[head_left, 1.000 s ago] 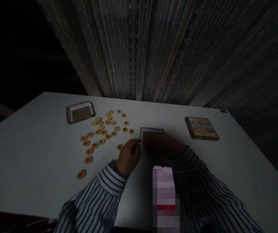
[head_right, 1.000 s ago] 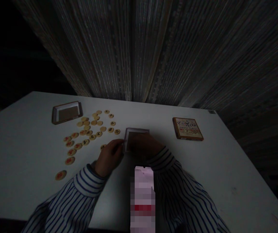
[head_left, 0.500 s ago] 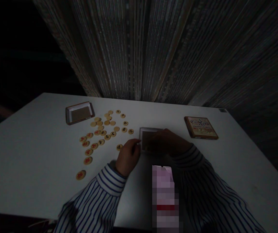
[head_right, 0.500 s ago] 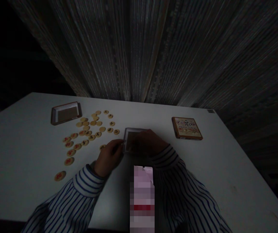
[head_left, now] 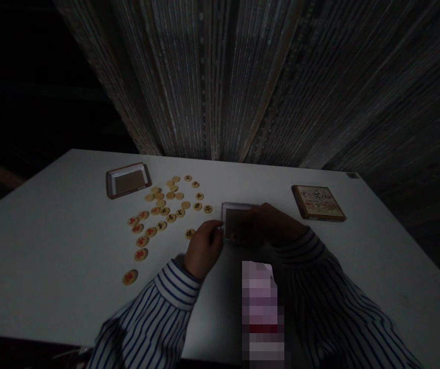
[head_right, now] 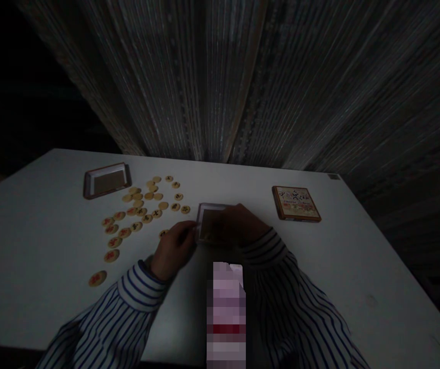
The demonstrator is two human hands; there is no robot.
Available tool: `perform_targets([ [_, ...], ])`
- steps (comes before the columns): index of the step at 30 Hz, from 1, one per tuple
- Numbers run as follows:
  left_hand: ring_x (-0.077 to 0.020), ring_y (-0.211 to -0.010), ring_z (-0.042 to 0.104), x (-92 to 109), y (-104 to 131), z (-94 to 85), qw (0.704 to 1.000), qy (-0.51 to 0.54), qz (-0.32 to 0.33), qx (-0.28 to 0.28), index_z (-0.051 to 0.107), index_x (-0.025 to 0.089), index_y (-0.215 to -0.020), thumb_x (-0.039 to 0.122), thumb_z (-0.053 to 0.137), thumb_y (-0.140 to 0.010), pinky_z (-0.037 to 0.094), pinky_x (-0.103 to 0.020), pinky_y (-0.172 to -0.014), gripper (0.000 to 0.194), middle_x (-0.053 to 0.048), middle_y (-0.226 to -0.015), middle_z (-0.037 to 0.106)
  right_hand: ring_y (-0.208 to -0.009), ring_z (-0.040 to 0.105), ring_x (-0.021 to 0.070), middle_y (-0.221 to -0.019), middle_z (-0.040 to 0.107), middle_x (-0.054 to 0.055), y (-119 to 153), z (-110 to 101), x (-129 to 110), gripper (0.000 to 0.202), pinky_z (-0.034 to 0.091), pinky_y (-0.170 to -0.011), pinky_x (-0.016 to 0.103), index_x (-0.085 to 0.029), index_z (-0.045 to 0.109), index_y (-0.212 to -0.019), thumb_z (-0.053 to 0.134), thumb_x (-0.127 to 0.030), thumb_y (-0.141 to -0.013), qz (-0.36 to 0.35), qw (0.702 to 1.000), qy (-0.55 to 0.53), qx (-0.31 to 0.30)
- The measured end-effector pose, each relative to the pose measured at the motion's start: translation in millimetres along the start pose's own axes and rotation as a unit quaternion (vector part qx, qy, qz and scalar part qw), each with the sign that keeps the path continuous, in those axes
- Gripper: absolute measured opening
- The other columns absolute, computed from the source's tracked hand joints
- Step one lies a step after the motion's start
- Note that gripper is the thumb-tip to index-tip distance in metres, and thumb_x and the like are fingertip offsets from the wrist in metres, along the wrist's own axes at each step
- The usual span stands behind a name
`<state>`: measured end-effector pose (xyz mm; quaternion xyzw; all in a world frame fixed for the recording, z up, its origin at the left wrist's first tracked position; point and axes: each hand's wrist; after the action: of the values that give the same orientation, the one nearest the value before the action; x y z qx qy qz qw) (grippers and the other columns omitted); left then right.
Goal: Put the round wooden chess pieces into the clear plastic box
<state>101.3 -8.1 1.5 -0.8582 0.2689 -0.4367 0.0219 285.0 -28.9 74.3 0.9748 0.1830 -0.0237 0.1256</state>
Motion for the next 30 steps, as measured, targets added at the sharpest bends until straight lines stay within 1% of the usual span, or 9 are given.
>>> perform_targets([
  [4, -0.0182, -0.088, 0.062, 2, -1, -2.2, 1.000, 0.005, -0.010, 0.011, 0.061, 0.015, -0.097, 0.016, 0.046, -0.079, 0.049, -0.032, -0.080, 0.023, -0.008, -0.093, 0.066, -0.072, 0.062, 0.0141, -0.083, 0.069, 0.005, 1, 0, 2, 0.018, 0.041, -0.061, 0.024, -0.018, 0.067, -0.082, 0.049, -0.017, -0.081, 0.011, 1.000, -0.009, 0.019],
  [8, -0.0179, -0.084, 0.062, 4, -1, -3.6, 0.999, 0.017, -0.025, 0.015, 0.061, 0.014, -0.097, 0.017, 0.047, -0.080, 0.050, -0.031, -0.078, 0.022, -0.008, -0.091, 0.066, -0.075, 0.063, 0.0166, -0.084, 0.069, 0.007, 1, 0, 3, 0.018, 0.042, -0.063, 0.027, -0.017, 0.066, -0.086, 0.049, -0.017, -0.081, 0.008, 0.999, 0.025, 0.029],
  [10, -0.0174, -0.083, 0.062, 4, 0, -3.2, 0.999, 0.033, -0.028, 0.027, 0.061, 0.014, -0.096, 0.017, 0.047, -0.080, 0.050, -0.030, -0.076, 0.021, -0.008, -0.090, 0.066, -0.076, 0.063, 0.0174, -0.085, 0.069, 0.008, 1, 0, 3, 0.018, 0.043, -0.064, 0.028, -0.017, 0.067, -0.088, 0.050, -0.016, -0.080, 0.008, 0.999, 0.040, 0.033],
  [17, -0.0152, -0.077, 0.061, 0, 1, -1.8, 0.996, 0.051, -0.009, 0.072, 0.061, 0.016, -0.091, 0.020, 0.048, -0.081, 0.050, -0.028, -0.070, 0.017, -0.007, -0.088, 0.066, -0.077, 0.063, 0.0160, -0.086, 0.069, 0.006, 4, -3, -2, 0.019, 0.043, -0.067, 0.027, -0.018, 0.067, -0.088, 0.050, -0.017, -0.082, 0.006, 0.998, 0.022, 0.066],
  [23, -0.0139, -0.074, 0.061, 0, 1, -1.8, 0.993, 0.062, -0.010, 0.098, 0.062, 0.017, -0.088, 0.021, 0.049, -0.081, 0.048, -0.027, -0.068, 0.015, -0.005, -0.084, 0.066, -0.074, 0.063, 0.0174, -0.082, 0.069, 0.007, 5, -10, -8, 0.014, 0.042, -0.062, 0.027, -0.016, 0.065, -0.083, 0.052, -0.016, -0.079, 0.000, 0.998, 0.042, 0.050],
  [28, -0.0135, -0.070, 0.060, 3, 2, -2.2, 0.993, 0.060, -0.005, 0.105, 0.062, 0.017, -0.086, 0.020, 0.049, -0.080, 0.048, -0.026, -0.065, 0.014, -0.005, -0.082, 0.066, -0.080, 0.063, 0.0179, -0.087, 0.068, 0.010, 4, -13, -14, 0.019, 0.042, -0.066, 0.026, -0.015, 0.065, -0.089, 0.050, -0.012, -0.079, -0.001, 0.998, 0.053, 0.041],
  [30, -0.0133, -0.069, 0.060, 3, 2, -2.5, 0.992, 0.065, 0.003, 0.104, 0.062, 0.016, -0.085, 0.018, 0.049, -0.080, 0.047, -0.025, -0.063, 0.014, -0.005, -0.081, 0.065, -0.077, 0.063, 0.0179, -0.085, 0.069, 0.010, 3, -13, -16, 0.018, 0.042, -0.064, 0.026, -0.015, 0.065, -0.089, 0.049, -0.014, -0.080, 0.002, 0.997, 0.064, 0.035],
])
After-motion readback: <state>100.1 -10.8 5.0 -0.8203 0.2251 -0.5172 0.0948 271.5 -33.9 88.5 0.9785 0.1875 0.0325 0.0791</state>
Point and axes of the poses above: each hand's wrist, its own y-axis away from the middle knuckle, its own z-axis out of the palm, x = y × z
